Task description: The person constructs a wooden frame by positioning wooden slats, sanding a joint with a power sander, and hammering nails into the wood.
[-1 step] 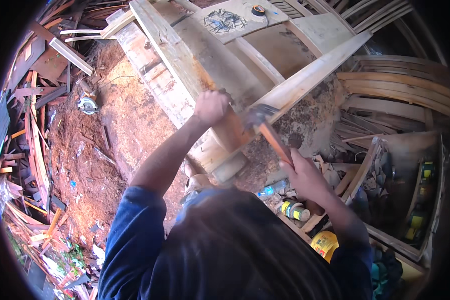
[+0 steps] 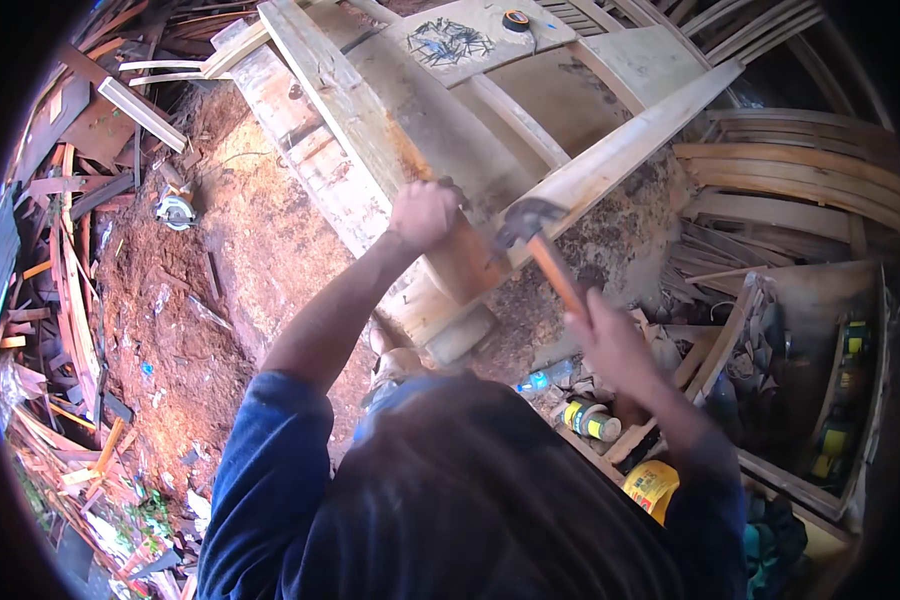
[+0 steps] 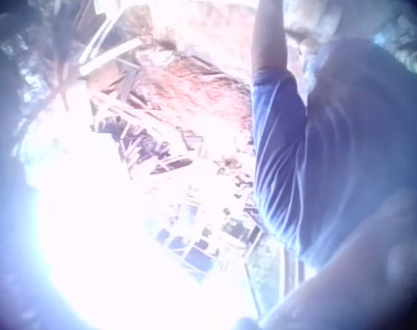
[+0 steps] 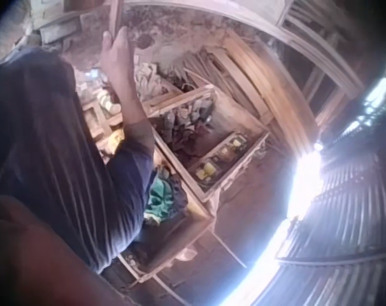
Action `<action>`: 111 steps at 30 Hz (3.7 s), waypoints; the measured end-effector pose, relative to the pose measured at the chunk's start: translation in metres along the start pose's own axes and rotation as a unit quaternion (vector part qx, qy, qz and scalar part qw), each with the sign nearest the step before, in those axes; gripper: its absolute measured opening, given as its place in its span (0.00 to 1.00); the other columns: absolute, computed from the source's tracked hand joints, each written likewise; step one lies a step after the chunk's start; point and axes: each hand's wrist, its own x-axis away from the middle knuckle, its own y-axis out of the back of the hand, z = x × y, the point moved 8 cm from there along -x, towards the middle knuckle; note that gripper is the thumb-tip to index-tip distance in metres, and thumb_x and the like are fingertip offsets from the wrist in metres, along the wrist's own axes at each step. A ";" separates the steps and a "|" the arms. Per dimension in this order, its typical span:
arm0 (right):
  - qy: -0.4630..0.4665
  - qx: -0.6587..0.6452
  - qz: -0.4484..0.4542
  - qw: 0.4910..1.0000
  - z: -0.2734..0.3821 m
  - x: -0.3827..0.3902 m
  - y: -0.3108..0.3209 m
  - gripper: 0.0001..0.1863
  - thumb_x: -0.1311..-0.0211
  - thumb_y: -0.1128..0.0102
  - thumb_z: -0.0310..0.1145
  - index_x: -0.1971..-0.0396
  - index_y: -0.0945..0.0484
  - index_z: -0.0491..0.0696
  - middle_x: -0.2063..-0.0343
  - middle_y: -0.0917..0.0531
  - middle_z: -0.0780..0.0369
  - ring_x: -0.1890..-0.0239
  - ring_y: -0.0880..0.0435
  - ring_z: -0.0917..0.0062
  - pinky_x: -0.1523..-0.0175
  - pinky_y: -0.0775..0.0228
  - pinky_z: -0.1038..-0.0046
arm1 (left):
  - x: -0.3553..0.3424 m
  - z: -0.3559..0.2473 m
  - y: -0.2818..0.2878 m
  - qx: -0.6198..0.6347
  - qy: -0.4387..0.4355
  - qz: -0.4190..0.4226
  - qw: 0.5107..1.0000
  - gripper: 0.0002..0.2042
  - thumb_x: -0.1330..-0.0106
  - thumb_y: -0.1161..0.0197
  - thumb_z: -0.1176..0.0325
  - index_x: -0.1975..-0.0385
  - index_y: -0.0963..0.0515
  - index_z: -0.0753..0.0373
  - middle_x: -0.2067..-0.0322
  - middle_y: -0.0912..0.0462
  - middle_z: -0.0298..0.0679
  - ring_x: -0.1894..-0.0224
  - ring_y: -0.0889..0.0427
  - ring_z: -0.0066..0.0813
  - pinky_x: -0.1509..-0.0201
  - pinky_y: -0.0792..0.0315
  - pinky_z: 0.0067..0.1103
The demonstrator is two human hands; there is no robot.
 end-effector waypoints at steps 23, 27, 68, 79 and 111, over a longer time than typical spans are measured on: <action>-0.047 -0.308 -0.199 0.929 0.037 0.030 0.062 0.12 0.28 0.44 0.34 0.56 0.30 0.41 0.84 0.28 0.57 0.76 0.20 0.77 0.69 0.30 0.67 | 0.026 0.032 0.035 0.102 0.105 -0.165 0.975 0.09 0.28 0.47 0.64 0.61 0.19 0.56 0.70 0.18 0.44 0.74 0.18 0.42 0.65 0.24 0.34; -0.106 -0.116 -0.003 0.988 0.000 0.009 -0.026 0.17 0.26 0.46 0.41 0.54 0.30 0.40 0.75 0.21 0.45 0.69 0.17 0.50 0.64 0.29 0.55 | 0.057 0.019 0.017 0.590 0.363 0.017 0.721 0.10 0.24 0.53 0.66 0.64 0.25 0.60 0.76 0.26 0.35 0.83 0.32 0.23 0.81 0.38 0.23; -0.114 -0.449 0.044 0.885 0.003 0.040 -0.024 0.10 0.23 0.48 0.37 0.62 0.29 0.45 0.83 0.30 0.69 0.86 0.32 0.86 0.80 0.37 0.78 | 0.106 -0.035 0.043 0.406 0.136 0.004 0.904 0.07 0.32 0.34 0.68 0.65 0.19 0.67 0.77 0.21 0.31 0.75 0.26 0.16 0.71 0.31 0.20; 0.013 -0.319 0.022 0.947 0.039 0.028 -0.007 0.09 0.23 0.49 0.35 0.61 0.29 0.44 0.83 0.30 0.69 0.84 0.31 0.88 0.80 0.37 0.79 | 0.139 -0.028 0.026 0.416 0.111 -0.037 0.902 0.07 0.33 0.33 0.71 0.62 0.14 0.68 0.73 0.17 0.42 0.71 0.20 0.30 0.64 0.27 0.25; -0.041 -0.060 0.070 0.995 0.072 0.025 0.023 0.17 0.27 0.46 0.43 0.58 0.29 0.42 0.72 0.19 0.45 0.65 0.18 0.45 0.61 0.29 0.52 | 0.129 -0.014 0.060 0.364 0.011 -0.069 0.929 0.06 0.34 0.37 0.76 0.65 0.13 0.66 0.70 0.12 0.45 0.68 0.12 0.38 0.62 0.18 0.30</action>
